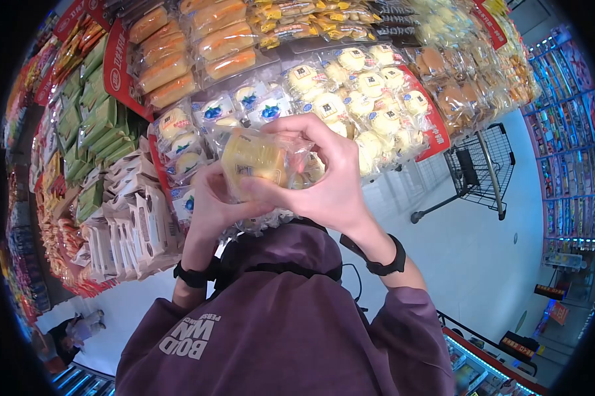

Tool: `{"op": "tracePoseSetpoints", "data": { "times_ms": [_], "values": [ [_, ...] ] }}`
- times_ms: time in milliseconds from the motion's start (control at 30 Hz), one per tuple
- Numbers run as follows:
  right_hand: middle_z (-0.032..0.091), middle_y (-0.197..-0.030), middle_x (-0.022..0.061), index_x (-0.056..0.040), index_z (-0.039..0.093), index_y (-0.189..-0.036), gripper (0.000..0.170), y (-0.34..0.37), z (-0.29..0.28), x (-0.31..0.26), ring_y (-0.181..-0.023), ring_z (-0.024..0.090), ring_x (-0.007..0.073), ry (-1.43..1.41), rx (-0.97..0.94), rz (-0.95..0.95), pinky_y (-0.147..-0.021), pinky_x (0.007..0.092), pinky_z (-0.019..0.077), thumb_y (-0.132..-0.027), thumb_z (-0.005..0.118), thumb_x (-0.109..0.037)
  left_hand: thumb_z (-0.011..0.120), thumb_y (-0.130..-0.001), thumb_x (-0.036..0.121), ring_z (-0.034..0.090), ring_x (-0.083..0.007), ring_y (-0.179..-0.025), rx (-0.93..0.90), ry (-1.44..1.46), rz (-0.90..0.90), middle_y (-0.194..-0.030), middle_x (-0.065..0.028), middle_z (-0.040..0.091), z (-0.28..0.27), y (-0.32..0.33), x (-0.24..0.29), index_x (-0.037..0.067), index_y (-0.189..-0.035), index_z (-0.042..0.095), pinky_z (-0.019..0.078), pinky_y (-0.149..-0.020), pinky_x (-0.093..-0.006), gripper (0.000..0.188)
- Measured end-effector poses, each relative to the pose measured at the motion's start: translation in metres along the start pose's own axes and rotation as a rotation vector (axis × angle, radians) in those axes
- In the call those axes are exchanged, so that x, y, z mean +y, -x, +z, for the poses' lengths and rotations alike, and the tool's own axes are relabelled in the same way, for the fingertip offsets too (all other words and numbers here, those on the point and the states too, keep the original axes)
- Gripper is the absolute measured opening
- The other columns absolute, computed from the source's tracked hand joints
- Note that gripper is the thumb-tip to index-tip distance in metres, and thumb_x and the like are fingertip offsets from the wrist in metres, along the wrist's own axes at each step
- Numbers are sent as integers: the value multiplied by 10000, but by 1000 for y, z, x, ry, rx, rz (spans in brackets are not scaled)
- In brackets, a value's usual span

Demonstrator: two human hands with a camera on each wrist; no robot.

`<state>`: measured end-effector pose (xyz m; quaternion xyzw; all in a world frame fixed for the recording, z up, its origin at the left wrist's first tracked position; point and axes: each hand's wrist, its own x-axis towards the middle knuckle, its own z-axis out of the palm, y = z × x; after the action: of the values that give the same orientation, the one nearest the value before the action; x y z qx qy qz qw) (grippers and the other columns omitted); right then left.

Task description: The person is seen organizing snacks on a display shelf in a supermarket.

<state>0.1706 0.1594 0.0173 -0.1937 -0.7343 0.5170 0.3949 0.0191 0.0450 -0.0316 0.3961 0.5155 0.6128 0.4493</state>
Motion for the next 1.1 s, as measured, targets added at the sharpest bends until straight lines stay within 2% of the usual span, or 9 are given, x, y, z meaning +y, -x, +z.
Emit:
{"op": "tracePoseSetpoints", "data": {
  "times_ms": [133,233,433,533,633,667,767,967,1100],
  "values": [
    [738,-1059,44,-67,705,-986,420,0,-18,-3,-944,635,183,293,-219,-304,-868,303,481,-600,871,-55,873,-662,43,653,-168,-1012,163,-115,183,-1074,-38,733,-2,-4,-8,49,-1007,720,478,-941,-328,378],
    [735,-1129,13,-99,731,-946,377,8,-17,2,-975,635,215,329,-262,-436,-866,316,498,-586,804,-12,832,-651,-11,658,-222,-1037,268,-380,561,-1098,-51,740,-9,-11,-7,63,-989,715,488,-938,-340,365],
    [714,-1201,73,-89,736,-950,369,25,-13,6,-1067,627,246,412,-211,-596,-890,342,504,-616,730,68,759,-597,-81,647,-266,-1066,351,-512,722,-1083,-62,748,-8,-12,-1,67,-960,718,501,-930,-361,394],
    [649,-1308,136,-55,672,-1157,467,27,-11,7,-1120,620,264,358,-106,-445,-912,359,513,-713,652,86,726,-563,-82,641,-265,-1056,444,-665,744,-1077,-49,749,-10,-9,2,73,-959,733,510,-899,-358,425],
    [535,-1419,216,-45,481,-1392,587,36,-7,26,-1150,600,275,-210,105,99,-962,410,497,-815,578,7,700,-567,-62,636,-258,-1017,535,-920,787,-1079,-44,743,-11,-4,7,79,-972,745,511,-864,-353,432],
    [509,-1433,202,-43,380,-1468,558,36,-16,30,-1183,589,284,-342,-8,277,-977,393,493,-935,525,-130,695,-575,-56,632,-257,-1006,553,-972,829,-1088,-43,739,-11,-4,5,84,-983,749,509,-858,-352,435],
    [550,-1378,184,-39,401,-1451,513,34,-11,24,-1185,594,243,-571,-41,588,-975,363,489,-1011,495,-285,683,-598,-43,623,-255,-978,560,-1076,906,-1111,-40,729,-4,-4,-5,96,-1009,756,506,-845,-353,441],
    [660,-1162,111,-53,404,-1407,620,25,-12,27,-1079,636,136,-488,11,467,-860,281,519,-879,721,20,735,-638,8,577,-299,-1122,353,-1091,839,-1309,-103,617,4,0,-6,93,-1210,671,470,-949,-381,582],
    [646,-1187,122,-57,388,-1407,674,19,-19,28,-1098,637,148,-451,30,368,-894,277,507,-848,752,38,762,-714,81,508,-297,-1253,337,-537,605,-1428,-178,472,7,5,0,40,-1404,467,405,-1051,-398,752]
  ]
}}
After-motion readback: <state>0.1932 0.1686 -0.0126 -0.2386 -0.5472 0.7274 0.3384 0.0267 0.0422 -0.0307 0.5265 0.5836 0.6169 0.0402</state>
